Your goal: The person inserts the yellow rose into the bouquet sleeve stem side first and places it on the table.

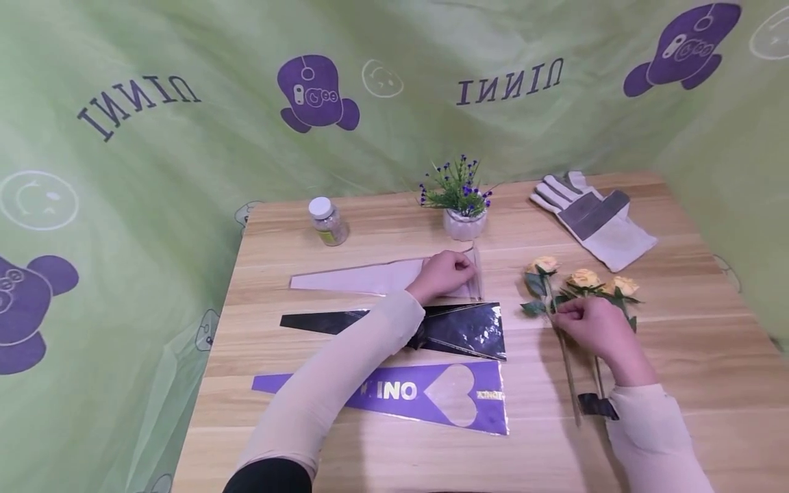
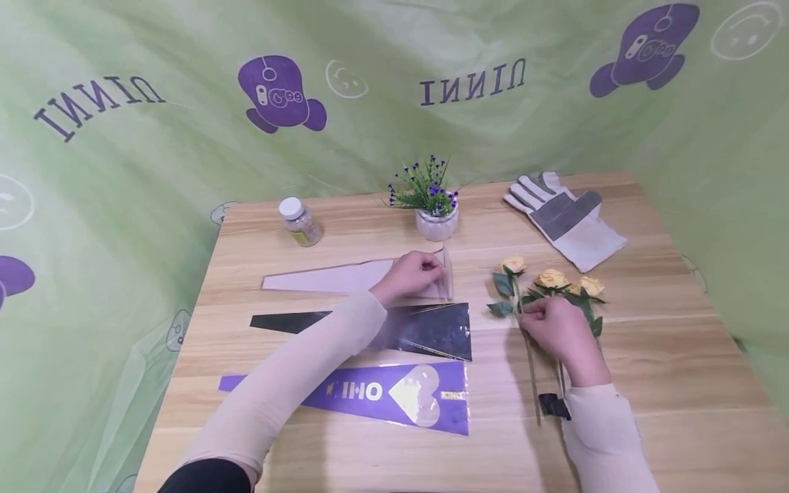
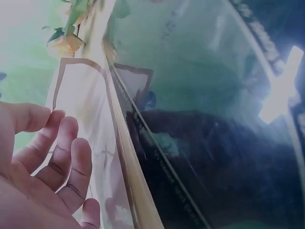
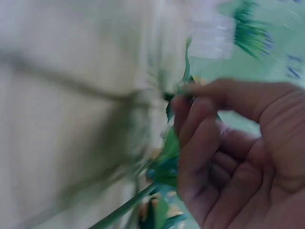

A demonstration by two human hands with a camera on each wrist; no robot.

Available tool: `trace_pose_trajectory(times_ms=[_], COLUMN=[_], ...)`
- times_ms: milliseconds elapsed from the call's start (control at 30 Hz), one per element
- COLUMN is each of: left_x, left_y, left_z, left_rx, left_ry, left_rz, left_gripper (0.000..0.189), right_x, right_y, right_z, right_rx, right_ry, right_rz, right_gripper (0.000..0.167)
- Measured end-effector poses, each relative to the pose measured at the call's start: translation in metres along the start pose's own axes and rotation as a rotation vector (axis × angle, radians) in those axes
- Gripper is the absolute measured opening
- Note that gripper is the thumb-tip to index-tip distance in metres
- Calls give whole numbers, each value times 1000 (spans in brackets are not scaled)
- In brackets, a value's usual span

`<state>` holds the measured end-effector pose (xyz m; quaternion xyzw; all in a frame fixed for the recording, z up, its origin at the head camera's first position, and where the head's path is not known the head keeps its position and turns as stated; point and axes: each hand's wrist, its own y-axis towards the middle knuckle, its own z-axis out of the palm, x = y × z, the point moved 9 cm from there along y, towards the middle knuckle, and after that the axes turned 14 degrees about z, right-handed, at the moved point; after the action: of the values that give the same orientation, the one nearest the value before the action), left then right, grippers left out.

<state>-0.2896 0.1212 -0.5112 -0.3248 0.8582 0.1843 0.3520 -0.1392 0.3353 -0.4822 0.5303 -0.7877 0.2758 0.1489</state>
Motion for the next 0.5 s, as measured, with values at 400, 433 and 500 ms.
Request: trace_pose_trajectory(times_ms=[400, 433, 500], left_x=[0, 0, 0], left_y=[1, 2, 2], left_z=[1, 2, 3], left_rx=[27, 27, 27], left_ry=[-71, -76, -74], left_rz=[2, -2, -8], left_gripper=[19, 19, 19], right_x=[30, 30, 32], right_y=[-7, -5, 0], right_z=[-43, -44, -44], right_rx=[150, 143, 134], right_ry=[1216, 1308, 1418], right_rz=[5, 3, 2], right_gripper=[6, 7, 5])
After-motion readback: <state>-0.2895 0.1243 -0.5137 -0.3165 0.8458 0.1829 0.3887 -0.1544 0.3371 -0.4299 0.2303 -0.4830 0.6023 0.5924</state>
